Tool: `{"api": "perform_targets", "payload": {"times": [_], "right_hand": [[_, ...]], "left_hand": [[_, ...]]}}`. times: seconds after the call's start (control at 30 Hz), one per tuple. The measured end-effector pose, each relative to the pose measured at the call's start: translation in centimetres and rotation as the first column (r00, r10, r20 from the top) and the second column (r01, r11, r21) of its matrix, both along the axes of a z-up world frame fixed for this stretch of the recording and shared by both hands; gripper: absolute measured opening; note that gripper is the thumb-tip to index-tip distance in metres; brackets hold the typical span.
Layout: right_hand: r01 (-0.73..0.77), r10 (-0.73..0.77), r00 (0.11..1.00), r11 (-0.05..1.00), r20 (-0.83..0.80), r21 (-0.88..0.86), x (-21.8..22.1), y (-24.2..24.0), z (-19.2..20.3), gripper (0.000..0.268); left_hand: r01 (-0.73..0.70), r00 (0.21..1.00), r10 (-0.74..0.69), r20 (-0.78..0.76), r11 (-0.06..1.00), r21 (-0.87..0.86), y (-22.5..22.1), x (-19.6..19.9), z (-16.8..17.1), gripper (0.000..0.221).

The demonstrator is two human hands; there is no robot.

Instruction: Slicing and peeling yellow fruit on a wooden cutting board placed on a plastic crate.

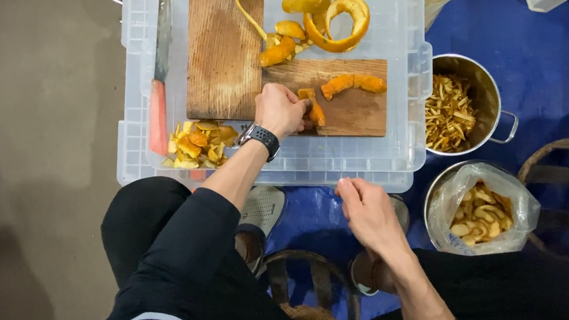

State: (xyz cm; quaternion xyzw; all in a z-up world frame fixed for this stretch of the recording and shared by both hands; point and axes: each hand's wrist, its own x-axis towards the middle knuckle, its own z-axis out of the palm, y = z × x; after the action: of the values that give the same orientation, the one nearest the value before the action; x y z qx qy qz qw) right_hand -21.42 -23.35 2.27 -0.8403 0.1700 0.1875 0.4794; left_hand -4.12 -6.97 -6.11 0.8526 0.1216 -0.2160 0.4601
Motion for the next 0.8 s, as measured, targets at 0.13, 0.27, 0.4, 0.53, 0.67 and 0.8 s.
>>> {"api": "perform_targets", "payload": {"times": [0.13,0.27,0.4,0.53,0.67,0.8], "right_hand": [[-0.056,0.055,0.998,0.997,-0.022,-0.05,0.6,-0.1,0.2,0.049],[-0.085,0.077,0.995,0.989,-0.066,-0.123,1.7,0.4,-0.7,0.052],[-0.074,0.071,0.997,0.992,-0.032,-0.104,3.1,0.9,-2.9,0.053],[-0.068,0.07,0.997,0.994,0.015,-0.08,2.7,0.7,-2.7,0.054],[-0.066,0.066,0.998,0.997,-0.009,-0.047,1.0,0.1,-2.3,0.052],[-0.028,0.024,0.997,0.998,-0.07,-0.061,-0.3,-0.4,-1.2,0.049]], "left_hand": [[0.01,1.0,-0.01,0.013,1.0,-0.019,0.0,0.3,-0.7,0.013],[0.021,1.0,-0.021,0.01,1.0,0.02,-0.1,0.7,-1.1,0.012],[0.021,1.0,-0.021,-0.001,1.0,0.002,0.1,0.4,-1.0,0.014],[-0.007,1.0,0.006,-0.013,1.0,-0.03,0.0,-0.1,-0.5,0.014],[0.003,0.999,-0.003,0.033,1.0,-0.004,0.2,0.2,0.1,0.012],[-0.016,0.999,0.017,0.043,1.0,-0.011,0.0,-0.2,0.7,0.018]]}}
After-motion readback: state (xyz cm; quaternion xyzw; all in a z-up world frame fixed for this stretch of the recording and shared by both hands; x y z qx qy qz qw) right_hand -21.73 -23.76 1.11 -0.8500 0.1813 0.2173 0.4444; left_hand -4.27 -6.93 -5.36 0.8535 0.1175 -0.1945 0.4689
